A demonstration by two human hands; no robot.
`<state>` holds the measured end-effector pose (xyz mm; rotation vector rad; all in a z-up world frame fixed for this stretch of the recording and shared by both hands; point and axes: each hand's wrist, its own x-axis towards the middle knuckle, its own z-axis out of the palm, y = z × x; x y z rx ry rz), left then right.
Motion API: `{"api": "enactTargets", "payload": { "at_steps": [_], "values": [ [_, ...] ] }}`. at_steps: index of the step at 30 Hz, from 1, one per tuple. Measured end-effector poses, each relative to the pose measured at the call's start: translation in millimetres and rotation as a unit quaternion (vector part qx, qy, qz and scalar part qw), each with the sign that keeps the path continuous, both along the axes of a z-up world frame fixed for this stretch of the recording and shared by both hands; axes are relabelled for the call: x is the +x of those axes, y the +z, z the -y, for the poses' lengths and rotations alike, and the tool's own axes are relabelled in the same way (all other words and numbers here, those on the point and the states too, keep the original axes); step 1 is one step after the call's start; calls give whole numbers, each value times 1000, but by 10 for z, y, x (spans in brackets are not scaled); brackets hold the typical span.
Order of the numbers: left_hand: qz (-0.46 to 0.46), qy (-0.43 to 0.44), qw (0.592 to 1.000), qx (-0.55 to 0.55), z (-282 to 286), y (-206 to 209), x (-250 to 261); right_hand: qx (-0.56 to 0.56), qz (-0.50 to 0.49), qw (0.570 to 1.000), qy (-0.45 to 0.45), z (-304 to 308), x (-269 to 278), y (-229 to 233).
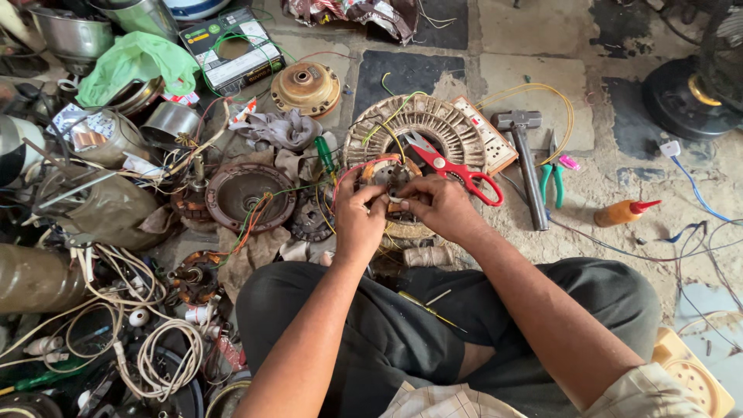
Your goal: The person sits on the floor and works on an electric motor stator, using a screwdriver to adjust the internal windings and a pair of scissors to cut wires. The workspace is cluttered with various tools and motor parts.
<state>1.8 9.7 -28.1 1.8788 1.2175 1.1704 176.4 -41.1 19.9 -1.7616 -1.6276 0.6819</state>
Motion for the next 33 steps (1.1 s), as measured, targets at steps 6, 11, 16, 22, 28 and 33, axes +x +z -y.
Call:
{"api": "enactTargets", "payload": {
  "at_steps": [6,11,16,22,28,33],
  "values": [
    [-18,-1,999,30,49,57,-5,-10,-11,1000,-3,22,15,-11],
    [-46,-5,997,62,85,129,-29,-4,-10,1000,19,65,80,-34],
    [-14,-22,1000,14,94,208,-40,28,4,999,33,56,90,-62],
    [-84,-45,991,89,62,189,-59,80,37,995,47,72,67,-91],
    [-90,-84,989,86,53,246,-92,32,39,998,24,83,34,-19],
    [-111,-100,985,92,53,321,-110,52,0,998,26,88,28,-26]
  ]
}}
